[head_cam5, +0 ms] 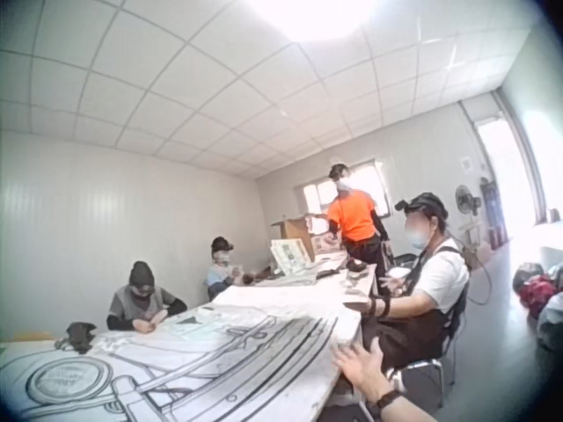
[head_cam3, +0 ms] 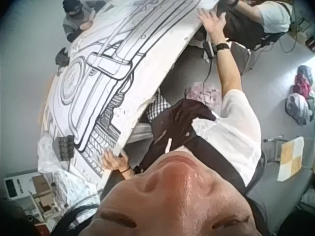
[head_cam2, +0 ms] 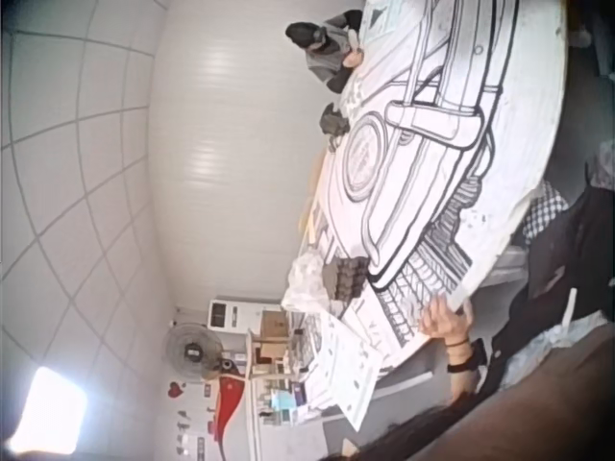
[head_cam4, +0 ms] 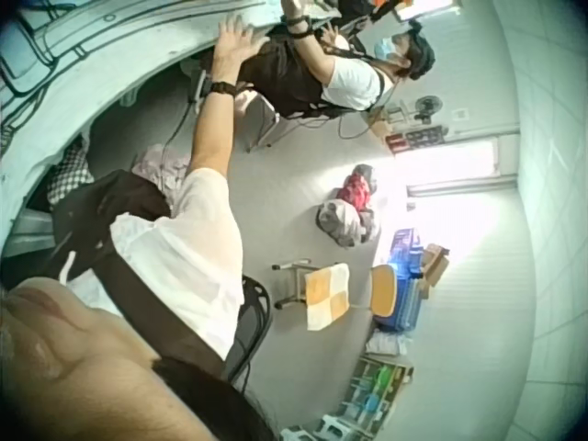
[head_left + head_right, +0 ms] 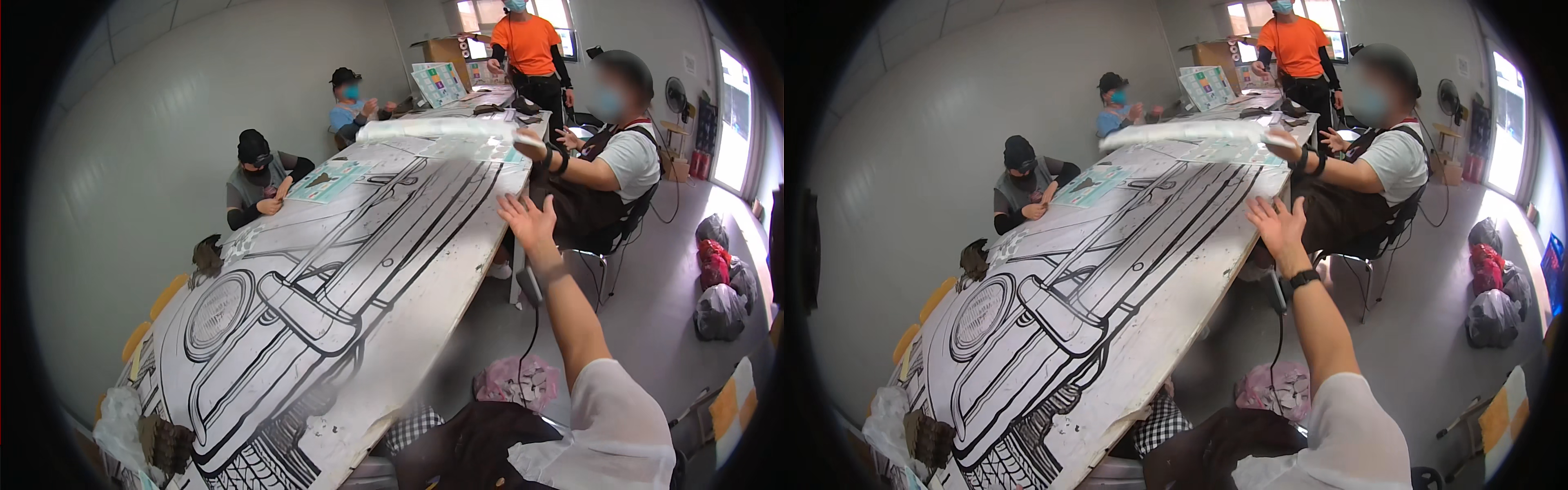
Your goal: Applying stickers to a large mural drawing on a table.
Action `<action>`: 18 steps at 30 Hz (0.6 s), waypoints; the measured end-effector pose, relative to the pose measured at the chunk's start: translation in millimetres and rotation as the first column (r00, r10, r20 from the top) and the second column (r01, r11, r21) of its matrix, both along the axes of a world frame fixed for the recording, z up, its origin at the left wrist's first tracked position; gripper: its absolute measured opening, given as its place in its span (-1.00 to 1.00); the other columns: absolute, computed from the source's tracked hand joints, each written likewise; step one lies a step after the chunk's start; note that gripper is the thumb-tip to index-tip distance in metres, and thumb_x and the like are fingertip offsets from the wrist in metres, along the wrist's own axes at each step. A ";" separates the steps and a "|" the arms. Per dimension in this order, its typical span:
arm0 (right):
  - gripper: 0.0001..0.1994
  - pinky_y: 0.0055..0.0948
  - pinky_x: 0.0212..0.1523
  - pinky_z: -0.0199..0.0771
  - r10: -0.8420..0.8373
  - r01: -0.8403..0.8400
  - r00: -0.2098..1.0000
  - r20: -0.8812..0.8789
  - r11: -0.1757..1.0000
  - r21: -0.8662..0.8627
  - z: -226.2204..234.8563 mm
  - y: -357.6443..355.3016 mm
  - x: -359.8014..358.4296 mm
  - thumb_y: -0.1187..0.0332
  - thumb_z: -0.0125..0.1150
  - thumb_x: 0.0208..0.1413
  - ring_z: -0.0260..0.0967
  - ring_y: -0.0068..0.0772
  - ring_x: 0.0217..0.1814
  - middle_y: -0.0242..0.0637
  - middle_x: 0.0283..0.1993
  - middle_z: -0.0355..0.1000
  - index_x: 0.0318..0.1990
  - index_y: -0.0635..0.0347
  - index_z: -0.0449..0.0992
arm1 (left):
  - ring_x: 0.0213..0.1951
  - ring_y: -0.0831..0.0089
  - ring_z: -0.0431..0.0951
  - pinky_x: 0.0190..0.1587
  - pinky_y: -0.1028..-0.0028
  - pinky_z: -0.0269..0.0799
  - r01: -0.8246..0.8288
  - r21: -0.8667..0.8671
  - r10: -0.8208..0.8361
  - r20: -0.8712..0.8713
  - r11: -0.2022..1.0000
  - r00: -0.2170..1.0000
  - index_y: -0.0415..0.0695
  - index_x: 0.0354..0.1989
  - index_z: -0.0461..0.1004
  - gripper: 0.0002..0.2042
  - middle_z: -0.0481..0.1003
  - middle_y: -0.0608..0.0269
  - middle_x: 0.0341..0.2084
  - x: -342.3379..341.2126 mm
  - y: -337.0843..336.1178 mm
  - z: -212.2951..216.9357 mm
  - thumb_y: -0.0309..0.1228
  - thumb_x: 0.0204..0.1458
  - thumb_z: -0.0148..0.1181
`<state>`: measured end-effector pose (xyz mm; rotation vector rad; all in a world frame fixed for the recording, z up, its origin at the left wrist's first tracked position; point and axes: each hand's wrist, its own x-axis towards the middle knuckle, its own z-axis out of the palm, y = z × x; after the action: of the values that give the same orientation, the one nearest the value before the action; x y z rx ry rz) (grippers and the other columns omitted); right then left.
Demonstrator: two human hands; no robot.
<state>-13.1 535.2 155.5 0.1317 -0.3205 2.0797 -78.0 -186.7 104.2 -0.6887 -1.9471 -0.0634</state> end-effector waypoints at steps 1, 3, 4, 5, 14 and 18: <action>-0.03 0.29 0.35 -0.02 0.032 -0.032 0.999 -0.025 0.999 0.009 -5.3 -17.1 4.3 -0.30 -0.14 0.21 -0.17 0.38 0.49 0.19 0.48 -0.19 0.48 0.11 -0.45 | 0.05 0.11 0.43 0.16 0.04 0.14 0.000 0.000 0.000 -0.006 1.000 1.000 -0.17 -0.09 0.55 -0.47 0.57 0.14 -0.09 0.0 0.2 0.3 0.10 0.11 0.06; -0.04 0.29 0.36 -0.03 0.094 -0.092 0.994 -0.062 0.995 0.036 -17.5 -48.2 12.5 -0.30 -0.15 0.21 -0.17 0.38 0.48 0.19 0.46 -0.16 0.48 0.11 -0.44 | 0.05 0.11 0.42 0.16 0.04 0.15 0.000 -0.002 0.000 -0.018 1.000 1.000 -0.17 -0.09 0.55 -0.47 0.57 0.14 -0.10 -0.2 0.6 0.7 0.10 0.11 0.06; -0.05 0.30 0.38 -0.07 0.096 -0.092 0.994 -0.057 0.994 0.062 -22.8 -59.3 16.5 -0.30 -0.16 0.21 -0.14 0.35 0.47 0.18 0.43 -0.11 0.46 0.23 -0.36 | 0.05 0.12 0.42 0.15 0.07 0.18 -0.006 -0.010 0.006 -0.021 1.000 1.000 -0.18 -0.09 0.54 -0.47 0.57 0.14 -0.10 -0.2 0.6 0.9 0.10 0.11 0.06; -0.05 0.27 0.38 -0.05 0.074 -0.073 0.997 -0.036 0.997 0.040 -26.7 -65.5 18.9 -0.31 -0.16 0.21 -0.11 0.33 0.46 0.17 0.42 -0.08 0.44 0.27 -0.30 | 0.05 0.12 0.42 0.15 0.08 0.19 0.002 -0.003 -0.002 -0.018 1.000 1.000 -0.18 -0.09 0.55 -0.47 0.57 0.14 -0.10 -0.2 0.8 0.7 0.10 0.12 0.06; -0.20 0.04 0.25 0.34 0.081 -0.067 0.934 0.348 0.996 -0.053 -54.9 -32.1 54.6 -0.18 -0.07 0.25 0.33 0.13 0.19 0.16 0.18 0.30 0.32 0.41 0.02 | 0.02 0.11 0.43 0.11 0.11 0.25 0.003 -0.003 -0.003 -0.004 1.000 1.000 -0.18 -0.10 0.57 -0.46 0.57 0.12 -0.10 0.6 -0.4 -0.2 0.11 0.12 0.06; -0.51 -0.21 0.04 0.55 -0.018 -0.118 0.788 0.615 0.977 0.179 -54.2 -10.1 60.1 0.08 0.09 0.22 0.52 -0.08 -0.06 0.02 -0.01 0.49 0.10 0.33 0.34 | -0.02 0.09 0.46 0.07 0.11 0.28 0.008 -0.005 -0.008 0.018 1.000 1.000 -0.20 -0.12 0.57 -0.47 0.57 0.09 -0.12 0.8 1.4 1.8 0.09 0.12 0.08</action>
<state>47.0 525.1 101.3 -0.4361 -0.9458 2.0891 -77.3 -185.3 106.0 -0.7009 -1.9620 -0.0699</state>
